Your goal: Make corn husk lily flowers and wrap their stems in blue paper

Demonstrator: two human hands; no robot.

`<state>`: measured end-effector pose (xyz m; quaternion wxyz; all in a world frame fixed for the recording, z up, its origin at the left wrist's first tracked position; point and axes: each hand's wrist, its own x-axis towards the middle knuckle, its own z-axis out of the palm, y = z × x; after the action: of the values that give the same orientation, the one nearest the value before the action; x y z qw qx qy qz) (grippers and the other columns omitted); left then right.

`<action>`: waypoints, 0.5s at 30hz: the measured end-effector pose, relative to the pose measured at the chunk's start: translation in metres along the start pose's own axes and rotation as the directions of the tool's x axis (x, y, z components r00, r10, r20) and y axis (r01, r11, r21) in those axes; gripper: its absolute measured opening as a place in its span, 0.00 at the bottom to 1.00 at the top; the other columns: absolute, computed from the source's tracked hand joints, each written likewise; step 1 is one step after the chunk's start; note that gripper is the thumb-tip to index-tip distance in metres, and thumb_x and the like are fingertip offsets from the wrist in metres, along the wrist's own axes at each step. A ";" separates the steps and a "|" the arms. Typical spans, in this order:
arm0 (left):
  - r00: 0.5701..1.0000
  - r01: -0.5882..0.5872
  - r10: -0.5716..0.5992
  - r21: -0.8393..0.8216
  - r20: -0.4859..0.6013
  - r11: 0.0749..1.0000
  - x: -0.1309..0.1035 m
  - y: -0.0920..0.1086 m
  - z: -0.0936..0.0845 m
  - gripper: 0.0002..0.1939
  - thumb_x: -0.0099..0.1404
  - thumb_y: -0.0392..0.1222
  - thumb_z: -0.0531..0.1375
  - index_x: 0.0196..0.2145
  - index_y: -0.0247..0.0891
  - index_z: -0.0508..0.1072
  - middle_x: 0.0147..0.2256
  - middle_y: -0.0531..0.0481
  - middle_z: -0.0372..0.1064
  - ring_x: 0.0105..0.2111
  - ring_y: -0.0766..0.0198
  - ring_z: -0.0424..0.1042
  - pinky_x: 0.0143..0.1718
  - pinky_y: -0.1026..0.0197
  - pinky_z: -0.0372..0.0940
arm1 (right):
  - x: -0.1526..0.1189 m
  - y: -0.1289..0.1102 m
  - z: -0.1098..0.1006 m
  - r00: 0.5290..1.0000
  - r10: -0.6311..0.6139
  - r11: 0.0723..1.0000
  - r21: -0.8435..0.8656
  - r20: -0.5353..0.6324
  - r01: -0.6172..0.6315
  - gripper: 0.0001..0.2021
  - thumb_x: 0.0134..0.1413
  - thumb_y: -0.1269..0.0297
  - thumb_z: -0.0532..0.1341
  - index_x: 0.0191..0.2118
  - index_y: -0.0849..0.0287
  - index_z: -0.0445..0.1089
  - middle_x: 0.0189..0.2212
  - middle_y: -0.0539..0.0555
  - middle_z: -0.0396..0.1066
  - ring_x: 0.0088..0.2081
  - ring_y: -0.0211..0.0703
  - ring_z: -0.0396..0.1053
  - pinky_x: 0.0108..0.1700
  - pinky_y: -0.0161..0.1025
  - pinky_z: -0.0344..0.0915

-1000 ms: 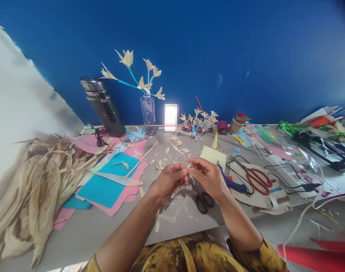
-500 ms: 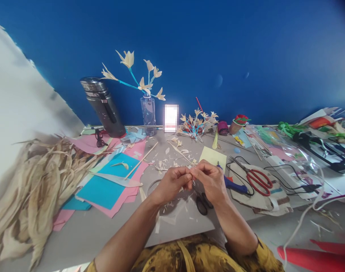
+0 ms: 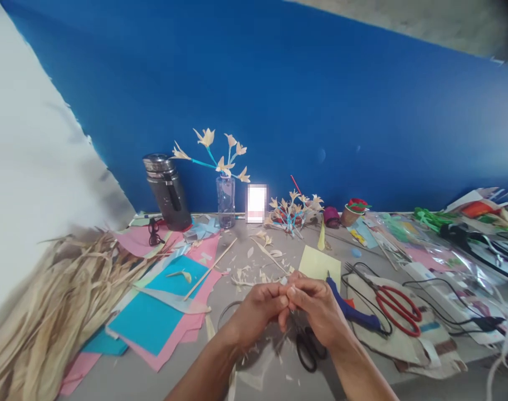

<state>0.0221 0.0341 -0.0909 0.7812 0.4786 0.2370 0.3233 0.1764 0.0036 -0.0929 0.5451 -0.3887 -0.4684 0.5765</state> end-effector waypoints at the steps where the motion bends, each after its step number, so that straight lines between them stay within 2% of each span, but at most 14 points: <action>1: 1.000 0.003 -0.003 0.034 -0.005 0.999 -0.001 0.003 0.002 0.19 0.58 0.55 0.65 0.27 0.32 0.74 0.17 0.53 0.65 0.20 0.70 0.58 0.27 0.65 0.52 | 0.000 -0.001 -0.001 1.000 -0.003 1.000 0.011 -0.025 0.003 0.20 0.52 0.53 0.70 0.19 0.62 0.70 0.21 0.49 0.65 0.19 0.36 0.67 0.22 0.35 0.64; 5: 0.997 0.050 -0.039 0.175 -0.068 0.983 -0.005 0.012 0.010 0.15 0.57 0.49 0.66 0.28 0.32 0.76 0.16 0.52 0.68 0.18 0.70 0.60 0.28 0.64 0.56 | 0.003 -0.009 -0.002 0.989 -0.025 0.999 0.032 -0.144 0.030 0.19 0.42 0.56 0.75 0.18 0.61 0.68 0.23 0.47 0.62 0.22 0.32 0.62 0.25 0.32 0.61; 8: 0.986 0.077 -0.038 0.242 -0.161 0.967 -0.005 0.017 0.009 0.14 0.56 0.49 0.66 0.24 0.33 0.75 0.16 0.53 0.66 0.18 0.70 0.59 0.27 0.64 0.56 | 0.009 -0.013 0.000 0.983 -0.076 0.996 -0.053 -0.165 0.069 0.20 0.39 0.54 0.76 0.18 0.61 0.67 0.23 0.47 0.61 0.23 0.33 0.59 0.25 0.32 0.58; 13: 0.974 0.042 0.056 0.418 -0.220 0.907 -0.002 0.020 -0.014 0.12 0.50 0.46 0.70 0.21 0.34 0.78 0.21 0.50 0.69 0.24 0.68 0.62 0.28 0.63 0.55 | 0.023 -0.001 0.005 0.963 -0.227 0.951 -0.245 -0.142 0.188 0.22 0.43 0.50 0.73 0.19 0.60 0.67 0.23 0.49 0.61 0.26 0.36 0.59 0.29 0.33 0.59; 15: 0.966 0.054 0.045 0.368 -0.256 0.928 -0.002 0.014 -0.025 0.13 0.46 0.46 0.72 0.18 0.34 0.75 0.21 0.50 0.67 0.24 0.68 0.62 0.29 0.63 0.56 | 0.026 0.008 0.006 0.955 -0.270 0.934 -0.274 -0.122 0.229 0.22 0.44 0.47 0.72 0.19 0.60 0.68 0.22 0.50 0.62 0.26 0.38 0.61 0.30 0.35 0.60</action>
<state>0.0003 0.0524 -0.0884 0.6393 0.5708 0.3952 0.3306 0.1661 0.0293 -0.0976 0.5946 -0.4375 -0.5400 0.4043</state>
